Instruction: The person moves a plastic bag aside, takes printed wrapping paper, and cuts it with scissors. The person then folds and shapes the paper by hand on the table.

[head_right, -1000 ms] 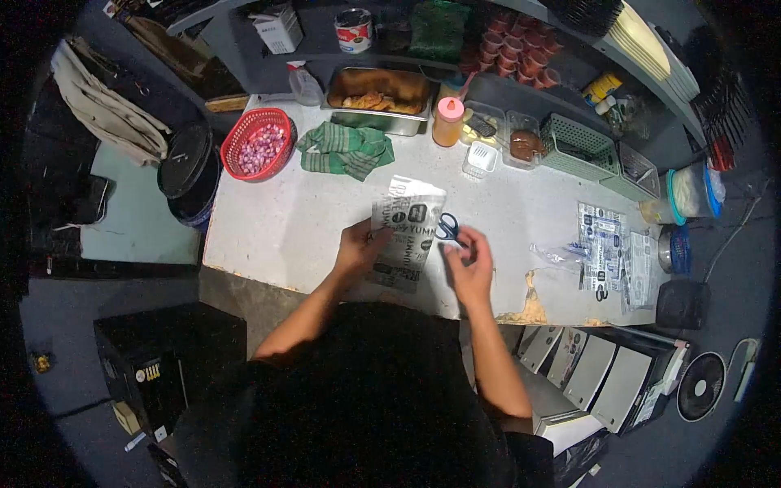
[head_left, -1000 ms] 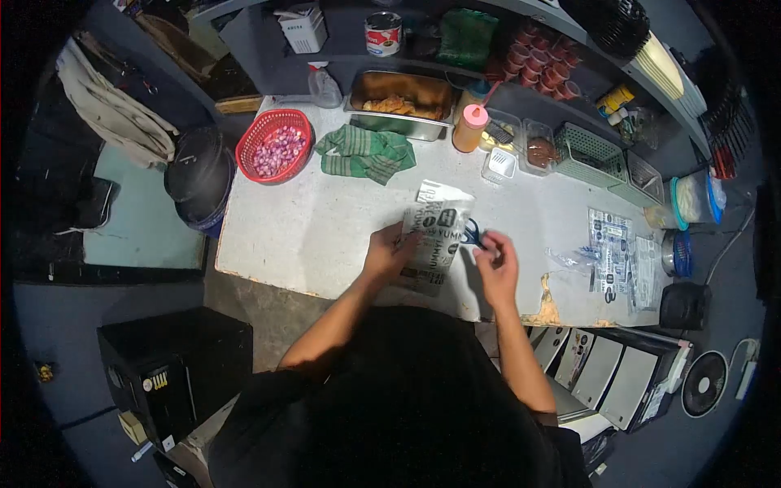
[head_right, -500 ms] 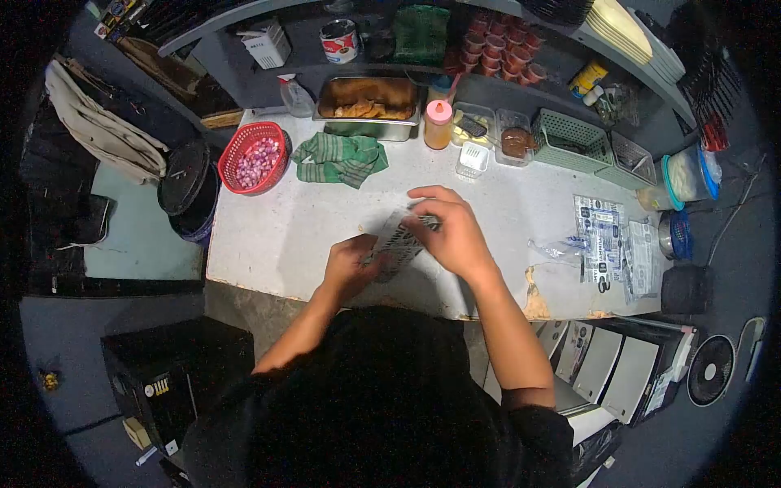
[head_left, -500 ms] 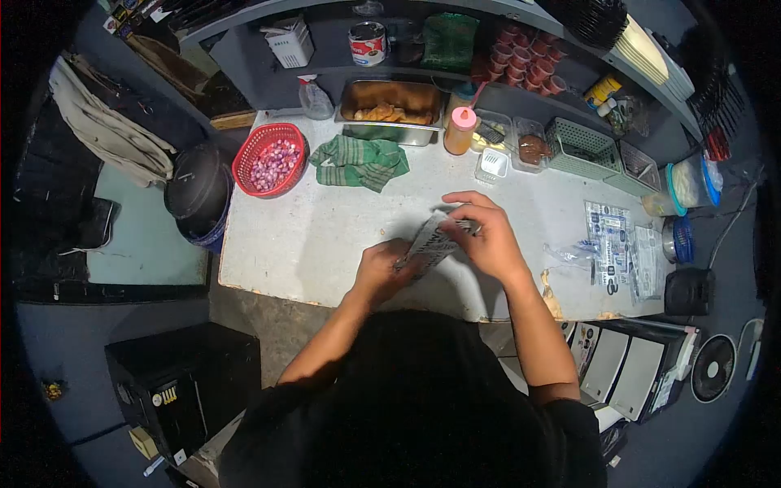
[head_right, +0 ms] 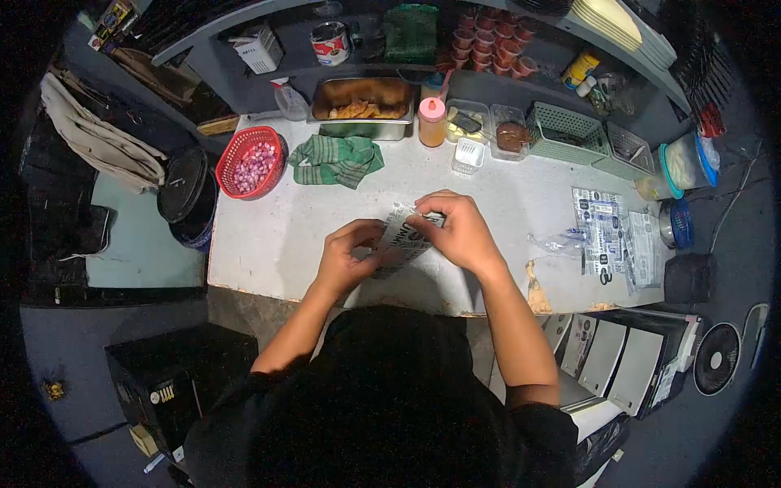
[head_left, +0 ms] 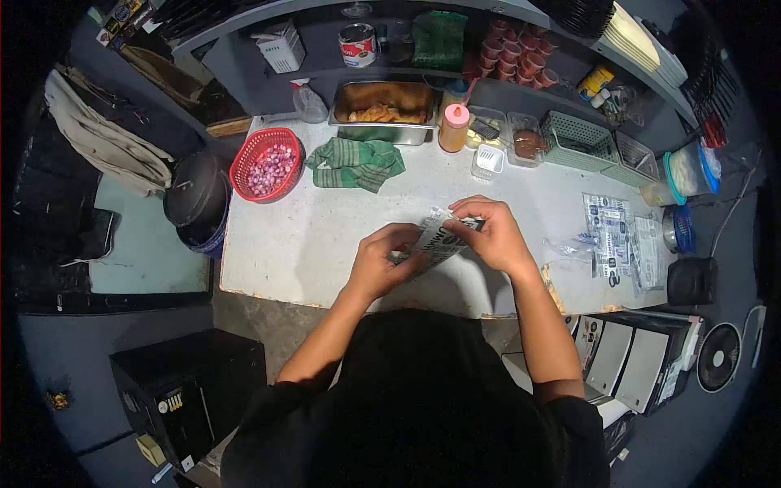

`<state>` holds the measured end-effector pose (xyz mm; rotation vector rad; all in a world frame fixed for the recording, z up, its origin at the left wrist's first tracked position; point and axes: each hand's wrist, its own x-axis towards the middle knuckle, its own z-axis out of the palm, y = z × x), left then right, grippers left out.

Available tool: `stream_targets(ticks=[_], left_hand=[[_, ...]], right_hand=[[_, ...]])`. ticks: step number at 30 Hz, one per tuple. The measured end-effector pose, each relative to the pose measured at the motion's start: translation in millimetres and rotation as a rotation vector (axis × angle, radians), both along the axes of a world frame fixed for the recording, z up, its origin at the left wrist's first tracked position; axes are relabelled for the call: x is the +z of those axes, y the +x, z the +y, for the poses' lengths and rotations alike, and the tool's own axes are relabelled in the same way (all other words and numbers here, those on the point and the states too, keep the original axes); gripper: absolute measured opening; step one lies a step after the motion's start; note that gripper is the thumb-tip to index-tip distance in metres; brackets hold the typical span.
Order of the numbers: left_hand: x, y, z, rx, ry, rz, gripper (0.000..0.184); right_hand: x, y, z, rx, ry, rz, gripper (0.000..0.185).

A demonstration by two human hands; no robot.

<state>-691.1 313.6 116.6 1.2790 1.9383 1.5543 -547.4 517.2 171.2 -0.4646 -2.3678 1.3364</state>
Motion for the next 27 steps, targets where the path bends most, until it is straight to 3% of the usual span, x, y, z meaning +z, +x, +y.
stream_targets(ticks=[21, 23, 27], left_hand=[[11, 2, 3, -0.067, -0.089, 0.053, 0.019], [13, 3, 3, -0.064, -0.106, 0.062, 0.018], [13, 3, 4, -0.103, -0.076, 0.072, 0.016]], right_hand=[[16, 5, -2, 0.041, 0.036, -0.071, 0.015], [24, 6, -6, -0.019, -0.115, -0.197, 0.014], [14, 6, -5, 0.007, -0.18, -0.136, 0.013]])
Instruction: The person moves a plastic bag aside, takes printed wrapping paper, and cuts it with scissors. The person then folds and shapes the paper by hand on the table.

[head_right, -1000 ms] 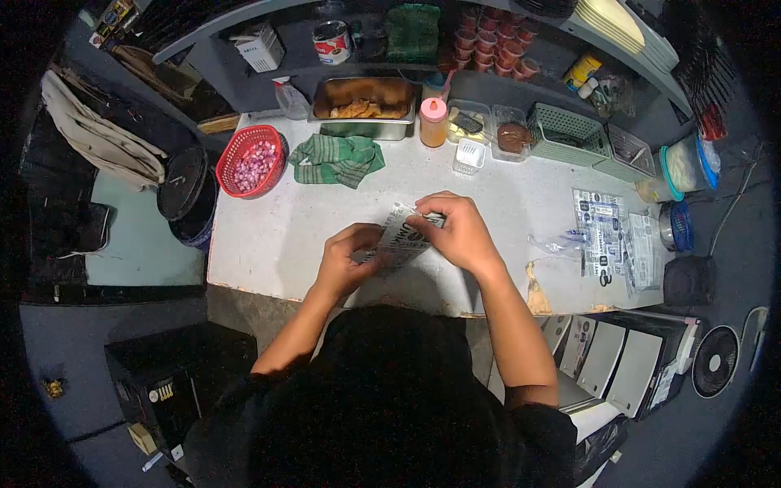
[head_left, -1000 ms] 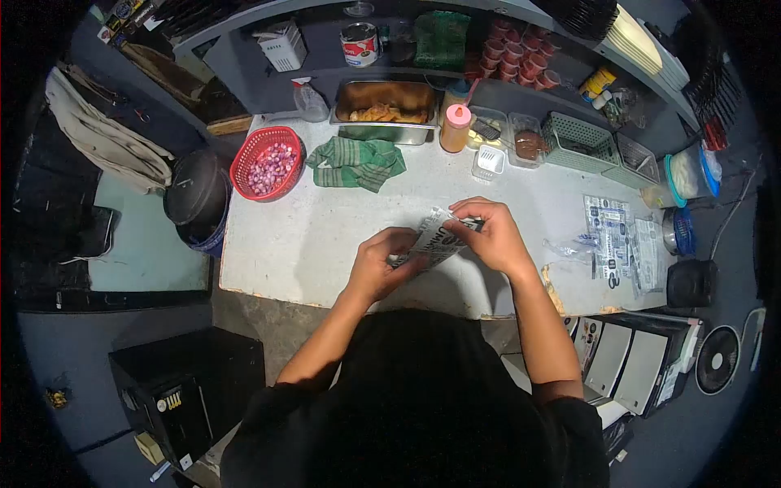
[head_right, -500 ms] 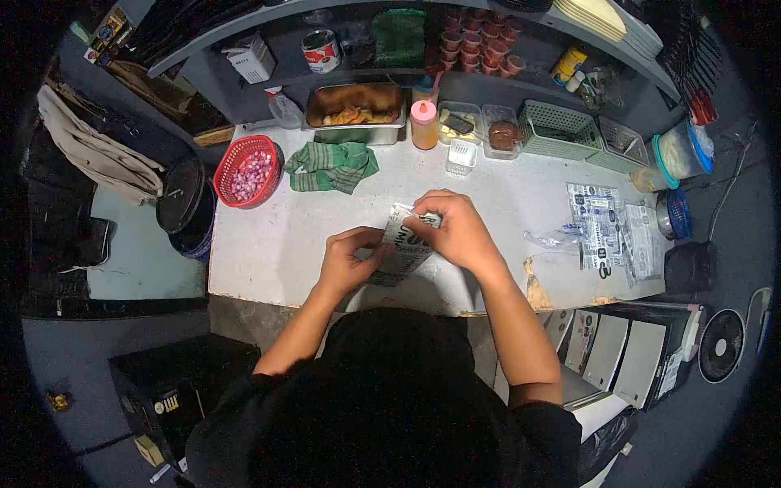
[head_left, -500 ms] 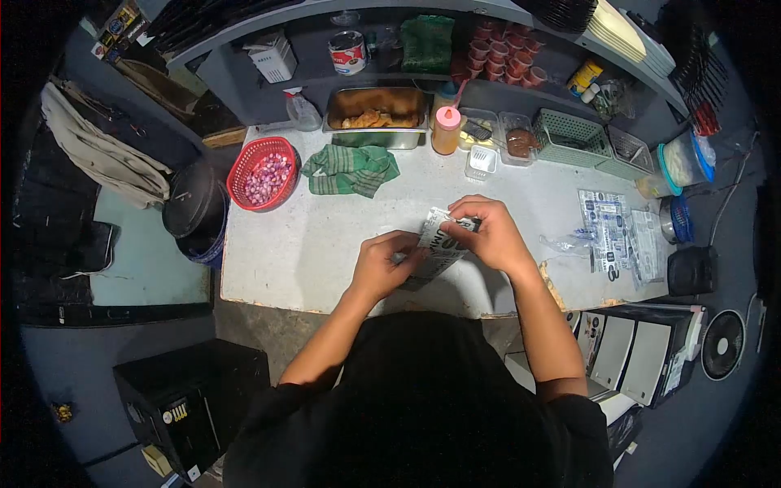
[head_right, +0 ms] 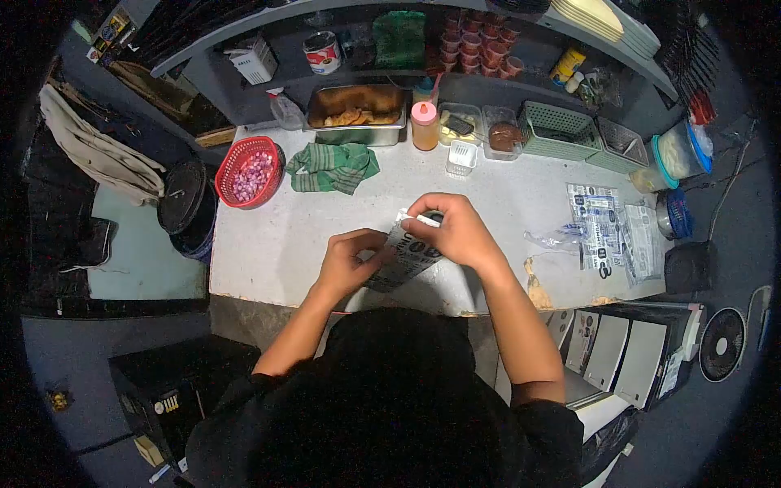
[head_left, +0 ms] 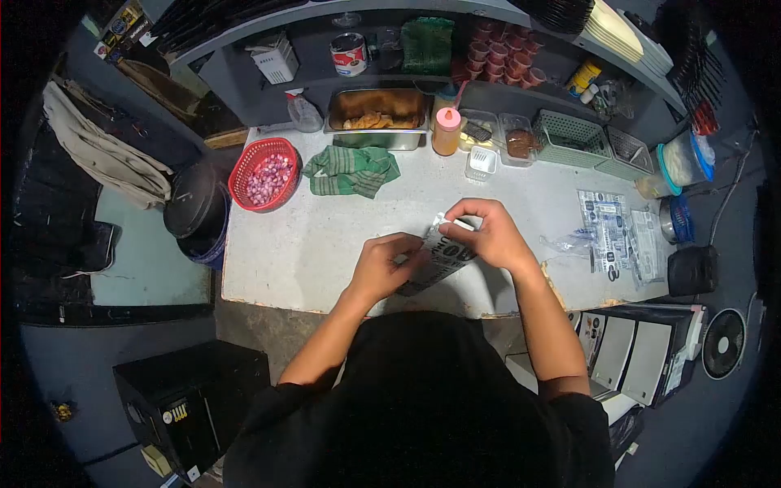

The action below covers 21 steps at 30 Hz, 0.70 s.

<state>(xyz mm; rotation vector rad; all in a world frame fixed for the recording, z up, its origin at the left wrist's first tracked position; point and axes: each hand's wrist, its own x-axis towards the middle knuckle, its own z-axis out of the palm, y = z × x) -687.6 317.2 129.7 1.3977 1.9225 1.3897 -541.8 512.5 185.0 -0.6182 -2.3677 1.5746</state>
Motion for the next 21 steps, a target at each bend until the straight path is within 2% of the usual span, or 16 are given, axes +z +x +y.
stream_targets(ticks=[3, 5, 18, 21], left_hand=[[1.0, 0.8, 0.0, -0.018, 0.013, 0.005, 0.016], [1.1, 1.1, 0.3, -0.019, 0.027, 0.009, 0.016], [2.2, 0.1, -4.9, -0.025, -0.045, -0.023, 0.021], [-1.9, -2.6, -6.8, -0.014, -0.069, -0.076, 0.021]], right_hand=[[-3.3, -0.2, 1.9, 0.036, 0.049, 0.077, 0.013], [0.8, 0.1, 0.4, -0.024, -0.203, 0.118, 0.012], [0.6, 4.0, 5.8, 0.031, -0.206, -0.062, 0.011], [1.7, 7.8, 9.8, 0.02, -0.064, -0.008, 0.016]])
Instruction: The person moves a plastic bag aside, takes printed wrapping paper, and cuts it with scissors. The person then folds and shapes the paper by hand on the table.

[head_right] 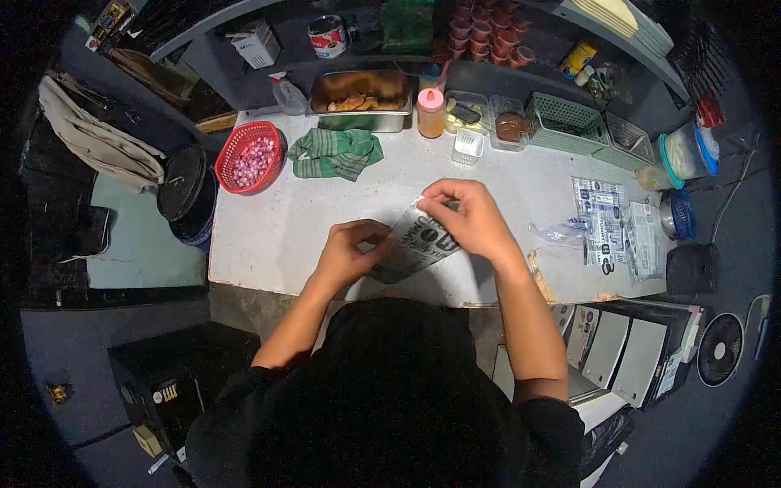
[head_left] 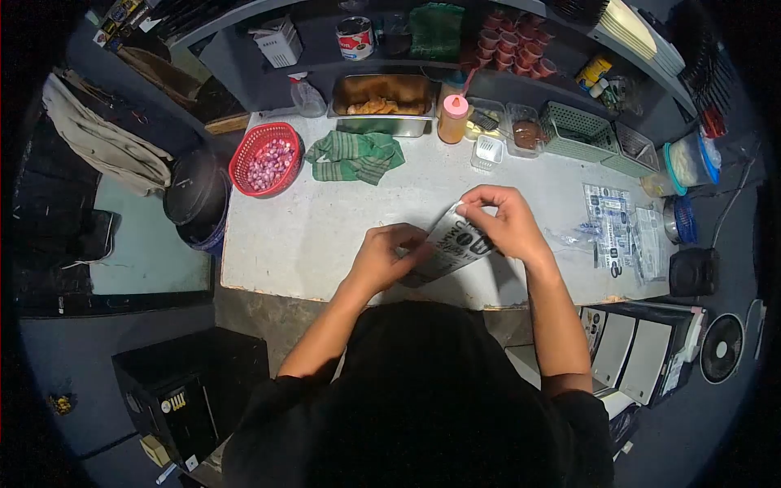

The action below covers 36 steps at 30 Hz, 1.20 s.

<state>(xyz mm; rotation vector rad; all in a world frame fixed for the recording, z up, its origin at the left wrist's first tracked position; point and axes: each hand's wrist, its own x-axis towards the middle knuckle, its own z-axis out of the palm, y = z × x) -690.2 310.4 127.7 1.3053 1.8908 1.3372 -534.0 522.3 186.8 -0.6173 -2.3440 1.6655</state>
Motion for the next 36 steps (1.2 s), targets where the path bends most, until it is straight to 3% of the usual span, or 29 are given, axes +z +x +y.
stream_targets(ticks=[14, 17, 19, 36], left_hand=[[4, -5, -5, -0.062, -0.018, -0.094, 0.022], [10, -3, -3, -0.027, -0.015, -0.296, 0.022], [-6, -11, -3, -0.109, 0.064, -0.019, 0.021], [2, -34, -12, -0.088, 0.099, 0.059, 0.015]], right_hand=[[17, 20, 22, -0.117, -0.066, 0.107, 0.013], [23, 23, 24, -0.082, -0.04, 0.131, 0.013], [28, 24, 24, -0.065, 0.012, 0.128, 0.012], [30, 49, 45, -0.217, -0.001, 0.212, 0.011]])
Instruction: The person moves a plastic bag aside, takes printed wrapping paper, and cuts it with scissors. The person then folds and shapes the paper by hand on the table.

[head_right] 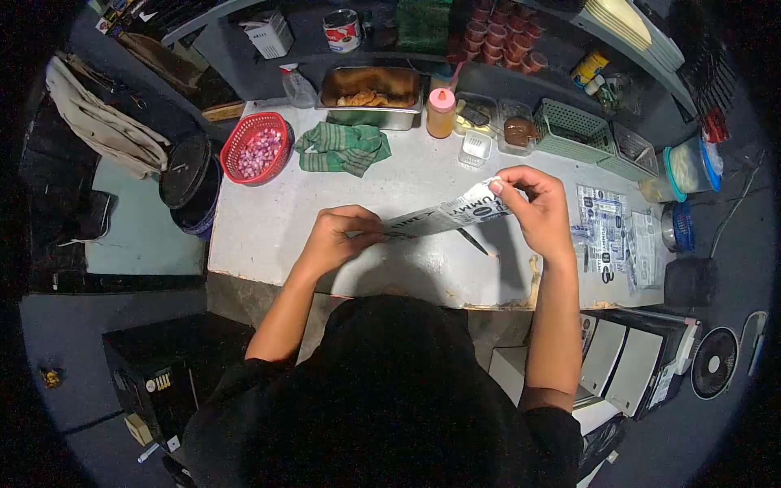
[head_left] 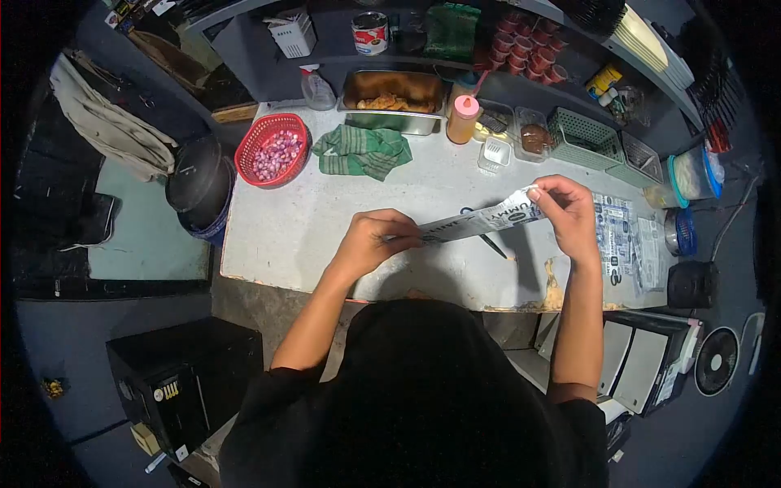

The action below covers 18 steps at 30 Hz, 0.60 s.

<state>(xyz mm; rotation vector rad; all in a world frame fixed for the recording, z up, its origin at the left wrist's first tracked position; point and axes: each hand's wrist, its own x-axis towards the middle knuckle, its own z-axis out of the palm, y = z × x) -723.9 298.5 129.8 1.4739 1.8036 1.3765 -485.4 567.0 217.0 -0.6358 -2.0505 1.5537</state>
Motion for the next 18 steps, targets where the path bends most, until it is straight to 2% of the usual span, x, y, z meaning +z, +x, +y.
stream_targets(ticks=[5, 7, 10, 11, 13, 16, 18], left_hand=[[5, -4, -5, 0.035, 0.058, -0.028, 0.022], [0, -3, -9, 0.048, 0.002, -0.311, 0.037], [-5, -5, -6, -0.031, 0.07, -0.403, 0.047], [6, -4, -4, -0.033, 0.07, -0.402, 0.047], [40, 1, 2, -0.147, -0.143, -0.296, 0.056], [48, 16, 24, -0.266, -0.036, -0.219, 0.051], [40, 23, 48, -0.302, -0.066, -0.176, 0.046]], right_hand=[[6, 4, 2, -0.029, -0.005, 0.025, 0.01], [7, 4, 4, -0.035, 0.017, 0.044, 0.009], [10, 2, 3, -0.034, 0.012, 0.062, 0.009], [13, 0, 2, -0.036, 0.013, 0.063, 0.009], [22, -5, -4, 0.021, 0.008, 0.043, 0.01], [43, -22, -19, 0.145, 0.142, -0.043, 0.013], [51, -34, -24, 0.175, 0.176, -0.068, 0.015]])
